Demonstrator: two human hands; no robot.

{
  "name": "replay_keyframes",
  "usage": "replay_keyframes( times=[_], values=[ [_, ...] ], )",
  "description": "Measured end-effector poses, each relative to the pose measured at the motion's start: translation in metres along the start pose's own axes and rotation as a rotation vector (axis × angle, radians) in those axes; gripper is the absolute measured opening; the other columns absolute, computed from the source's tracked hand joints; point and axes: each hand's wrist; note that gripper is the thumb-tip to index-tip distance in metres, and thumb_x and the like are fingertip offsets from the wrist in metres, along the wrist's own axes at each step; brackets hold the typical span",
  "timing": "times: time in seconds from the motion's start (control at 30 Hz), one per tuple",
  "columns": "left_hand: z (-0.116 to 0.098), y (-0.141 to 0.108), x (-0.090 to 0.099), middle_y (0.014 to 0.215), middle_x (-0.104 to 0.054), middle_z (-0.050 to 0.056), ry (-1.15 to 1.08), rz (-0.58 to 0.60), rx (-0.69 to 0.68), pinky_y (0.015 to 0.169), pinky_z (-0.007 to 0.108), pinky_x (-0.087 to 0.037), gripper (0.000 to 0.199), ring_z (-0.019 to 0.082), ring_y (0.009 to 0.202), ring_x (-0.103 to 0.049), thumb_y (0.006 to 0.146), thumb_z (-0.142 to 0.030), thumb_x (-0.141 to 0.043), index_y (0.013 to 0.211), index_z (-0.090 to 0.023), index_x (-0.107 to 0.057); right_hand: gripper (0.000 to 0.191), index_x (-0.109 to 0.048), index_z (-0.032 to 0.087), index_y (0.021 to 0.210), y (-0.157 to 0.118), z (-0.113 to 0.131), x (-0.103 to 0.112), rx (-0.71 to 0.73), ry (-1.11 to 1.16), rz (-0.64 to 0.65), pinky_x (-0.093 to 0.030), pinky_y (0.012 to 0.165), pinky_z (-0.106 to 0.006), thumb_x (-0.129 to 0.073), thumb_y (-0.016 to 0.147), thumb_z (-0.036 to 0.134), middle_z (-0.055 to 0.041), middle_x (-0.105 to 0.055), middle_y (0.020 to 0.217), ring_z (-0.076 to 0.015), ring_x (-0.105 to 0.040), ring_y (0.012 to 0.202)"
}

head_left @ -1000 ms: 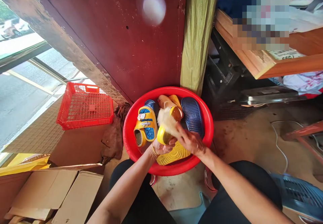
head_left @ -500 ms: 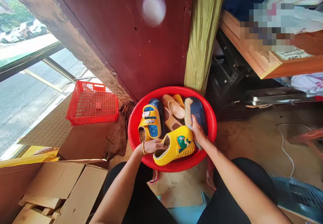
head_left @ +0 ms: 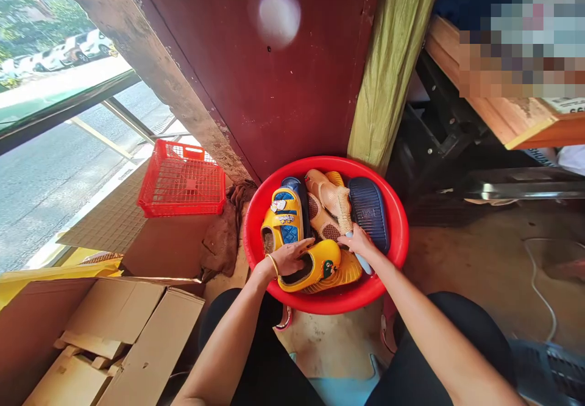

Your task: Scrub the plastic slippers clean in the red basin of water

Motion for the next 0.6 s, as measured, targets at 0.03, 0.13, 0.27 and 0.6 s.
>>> replay_keyframes(
  times=[0.03, 0.13, 0.27, 0.6],
  values=[
    [-0.002, 0.001, -0.001, 0.102, -0.077, 0.007, 0.023, -0.006, -0.044, 0.095, 0.027, -0.049, 0.057, 0.026, 0.100, -0.070, 0.049, -0.001, -0.059, 0.098, -0.024, -0.076, 0.047, -0.062, 0.014, 0.115, 0.001, -0.001, 0.001, 0.002, 0.007, 0.002, -0.045, 0.049, -0.021, -0.073, 0.072, 0.032, -0.0059, -0.073, 0.090, -0.0114, -0.061, 0.057],
    [-0.008, 0.002, -0.003, 0.091, -0.078, 0.005, 0.106, -0.010, -0.174, 0.091, 0.030, -0.053, 0.051, 0.026, 0.092, -0.072, 0.049, -0.006, -0.053, 0.089, -0.027, -0.078, 0.040, -0.066, 0.013, 0.104, 0.002, 0.000, 0.005, 0.004, 0.060, 0.026, -0.042, 0.047, -0.020, -0.072, 0.073, 0.037, -0.0030, -0.070, 0.078, -0.0111, -0.058, 0.054],
    [-0.011, 0.001, -0.013, 0.090, -0.077, 0.007, 0.023, 0.117, -0.209, 0.095, 0.035, -0.052, 0.051, 0.027, 0.096, -0.071, 0.050, -0.005, -0.050, 0.087, -0.025, -0.079, 0.035, -0.066, 0.013, 0.089, 0.002, 0.014, 0.016, 0.052, 0.286, 0.111, -0.037, 0.041, -0.021, -0.074, 0.070, 0.042, 0.0026, -0.059, 0.059, -0.0092, -0.049, 0.044],
    [-0.002, 0.022, -0.032, 0.125, -0.068, 0.014, -0.497, -0.003, 0.214, 0.102, 0.043, -0.048, 0.062, 0.027, 0.114, -0.064, 0.070, -0.020, -0.073, 0.130, -0.019, -0.060, 0.041, -0.068, 0.016, 0.094, -0.024, 0.054, 0.050, 0.294, 0.188, -0.074, -0.045, 0.054, -0.026, -0.073, 0.070, 0.049, 0.0005, -0.063, 0.066, -0.0155, -0.058, 0.059]
  ],
)
Point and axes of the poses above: each hand's wrist, its own y-axis towards the middle knuckle, its own x-axis out of the back of the hand, z = x × y
